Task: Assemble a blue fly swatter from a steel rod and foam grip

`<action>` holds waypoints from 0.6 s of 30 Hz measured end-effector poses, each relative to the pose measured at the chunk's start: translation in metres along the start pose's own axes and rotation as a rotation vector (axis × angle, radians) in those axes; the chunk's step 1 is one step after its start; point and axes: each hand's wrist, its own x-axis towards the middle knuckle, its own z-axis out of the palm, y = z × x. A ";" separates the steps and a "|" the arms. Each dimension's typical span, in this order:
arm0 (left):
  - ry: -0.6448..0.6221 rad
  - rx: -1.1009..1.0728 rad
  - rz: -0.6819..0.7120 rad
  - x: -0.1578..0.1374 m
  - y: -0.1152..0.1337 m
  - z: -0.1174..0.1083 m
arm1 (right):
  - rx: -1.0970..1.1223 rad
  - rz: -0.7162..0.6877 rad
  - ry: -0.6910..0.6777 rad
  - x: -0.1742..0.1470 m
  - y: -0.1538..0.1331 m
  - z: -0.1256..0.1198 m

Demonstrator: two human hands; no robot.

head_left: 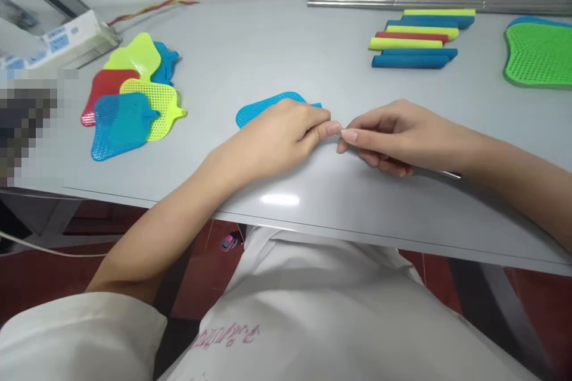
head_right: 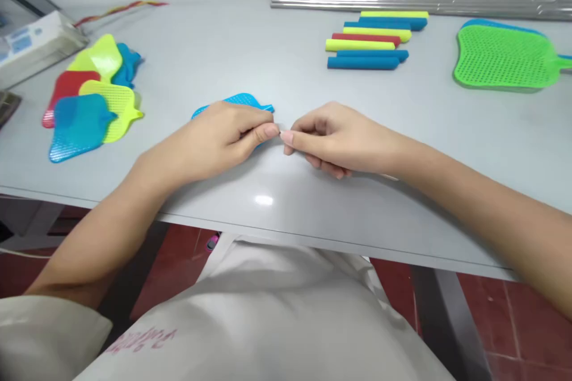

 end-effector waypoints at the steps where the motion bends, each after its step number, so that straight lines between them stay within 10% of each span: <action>1: -0.005 -0.009 -0.001 0.000 0.000 0.000 | -0.005 0.012 -0.022 0.000 0.000 -0.001; 18: 0.032 0.024 -0.076 -0.002 -0.015 -0.016 | 0.160 0.088 -0.194 0.007 0.004 -0.016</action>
